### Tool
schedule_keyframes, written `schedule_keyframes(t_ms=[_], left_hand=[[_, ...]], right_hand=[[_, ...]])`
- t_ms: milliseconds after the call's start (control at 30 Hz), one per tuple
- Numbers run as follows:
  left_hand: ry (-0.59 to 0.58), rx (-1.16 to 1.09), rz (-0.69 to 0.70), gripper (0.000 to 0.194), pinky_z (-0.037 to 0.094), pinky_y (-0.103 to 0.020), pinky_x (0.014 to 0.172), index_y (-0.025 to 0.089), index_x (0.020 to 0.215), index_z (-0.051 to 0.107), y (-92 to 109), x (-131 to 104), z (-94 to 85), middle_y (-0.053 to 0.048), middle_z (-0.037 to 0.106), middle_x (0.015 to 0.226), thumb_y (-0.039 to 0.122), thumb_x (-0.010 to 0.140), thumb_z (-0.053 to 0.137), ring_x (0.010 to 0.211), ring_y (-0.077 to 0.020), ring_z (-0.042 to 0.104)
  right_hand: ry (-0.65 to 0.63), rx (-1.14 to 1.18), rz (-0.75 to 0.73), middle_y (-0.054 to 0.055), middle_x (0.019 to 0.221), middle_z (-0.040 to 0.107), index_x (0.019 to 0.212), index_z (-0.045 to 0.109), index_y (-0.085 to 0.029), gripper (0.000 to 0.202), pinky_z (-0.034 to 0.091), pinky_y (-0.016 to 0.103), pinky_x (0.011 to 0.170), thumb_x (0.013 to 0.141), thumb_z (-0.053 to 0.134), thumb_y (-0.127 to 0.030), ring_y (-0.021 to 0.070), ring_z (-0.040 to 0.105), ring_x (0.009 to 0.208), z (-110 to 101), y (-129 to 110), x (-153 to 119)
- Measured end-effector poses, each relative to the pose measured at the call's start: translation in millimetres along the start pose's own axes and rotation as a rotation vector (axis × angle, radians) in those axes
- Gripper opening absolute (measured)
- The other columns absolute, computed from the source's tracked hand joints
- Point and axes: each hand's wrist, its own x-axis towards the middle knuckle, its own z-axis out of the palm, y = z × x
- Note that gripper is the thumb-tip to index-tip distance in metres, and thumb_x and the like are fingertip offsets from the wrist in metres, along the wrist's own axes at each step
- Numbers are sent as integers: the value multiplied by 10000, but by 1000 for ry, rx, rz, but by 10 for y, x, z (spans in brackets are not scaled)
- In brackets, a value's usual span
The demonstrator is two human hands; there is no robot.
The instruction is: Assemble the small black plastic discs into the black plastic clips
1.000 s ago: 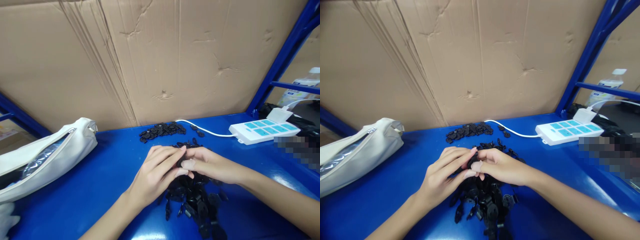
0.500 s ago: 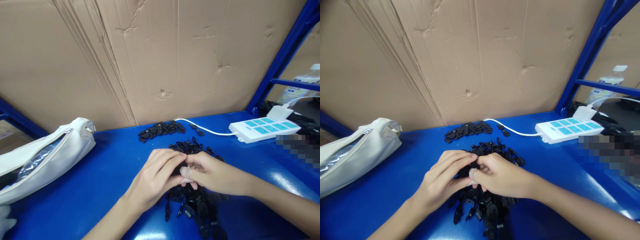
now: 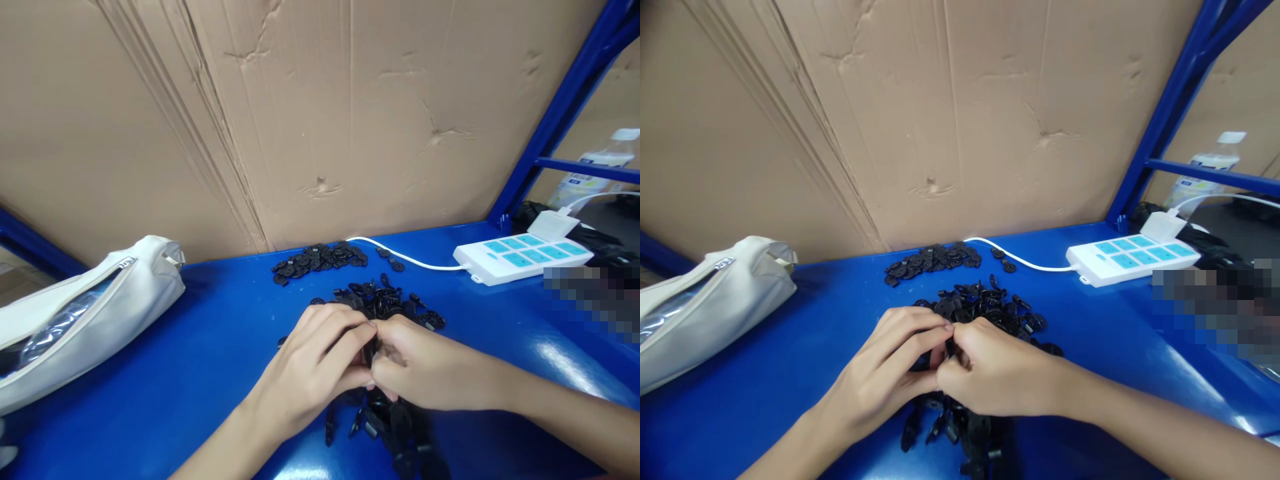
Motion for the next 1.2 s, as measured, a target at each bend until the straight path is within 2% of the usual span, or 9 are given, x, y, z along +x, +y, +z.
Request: schedule_keyframes(t_ms=[167, 300, 400, 467, 567, 733, 900, 1033, 1200], left_hand=[[-5, -19, -21, 330, 448, -316, 846, 110, 1116, 532, 9, -10, 2, -83, 633, 1003, 322, 874, 604, 982, -194, 572], [-32, -17, -19, 357, 437, -321, 891, 137, 1180, 514, -95, -38, -26, -84, 636, 1064, 320, 883, 590, 1033, -191, 572], [-44, 90, -102, 398, 426, -343, 900, 160, 1197, 511, -214, -69, -11, -86, 632, 1122, 362, 867, 606, 1052, -203, 578], [-70, 161, -165, 459, 421, -363, 902, 171, 1237, 489, -276, -86, 15, -96, 616, 1182, 401, 857, 606, 1083, -219, 572], [-106, 195, -213, 478, 413, -386, 921, 186, 1276, 464, -318, -100, 40, -106, 579, 1265, 415, 873, 584, 1145, -233, 549], [-79, 185, -216, 359, 410, -390, 925, 189, 1226, 503, -284, -94, 16, -101, 588, 1256, 350, 910, 559, 1149, -228, 550], [-57, 181, -209, 276, 407, -374, 914, 187, 1182, 530, -229, -75, -1, -92, 600, 1231, 268, 919, 545, 1127, -214, 559], [-47, 163, -202, 256, 406, -365, 910, 191, 1161, 544, -210, -53, 5, -79, 610, 1212, 228, 908, 555, 1108, -204, 569], [-28, 141, -191, 221, 418, -362, 899, 200, 1120, 569, -213, -41, 11, -70, 631, 1171, 183, 900, 547, 1081, -200, 587]], right_hand=[[12, -42, -8, -57, 507, 486, 631, 529, -169, 216, 290, 176, 387, 767, 391, -74, 67, 420, 430, 10, 47, -2], [-23, -47, -92, -44, 603, 534, 963, 623, -157, 175, 344, 187, 445, 863, 485, -199, 86, 453, 501, -146, 41, 8], [169, -180, -127, 30, 883, 662, 1210, 563, -184, 352, 463, 224, 618, 934, 460, -376, 134, 588, 711, -405, 136, 101], [405, -518, -6, 51, 990, 672, 1164, 601, -202, 345, 476, 250, 707, 971, 380, -384, 158, 616, 801, -602, 301, 204], [500, -694, 132, 173, 1065, 636, 1054, 650, -92, 304, 434, 344, 835, 954, 399, -232, 262, 596, 967, -822, 628, 358], [410, -849, 257, 168, 1047, 609, 1045, 657, -103, 250, 458, 356, 793, 931, 492, -253, 263, 623, 915, -856, 884, 449], [279, -919, 317, 63, 999, 636, 1024, 617, -134, 206, 515, 368, 763, 933, 543, -304, 180, 626, 847, -799, 783, 421], [167, -908, 351, 47, 945, 648, 976, 623, -130, 197, 534, 336, 724, 923, 571, -312, 160, 634, 804, -835, 762, 394], [178, -821, 341, 15, 755, 631, 811, 627, -120, 168, 507, 276, 604, 883, 614, -271, 127, 602, 640, -892, 733, 351]])
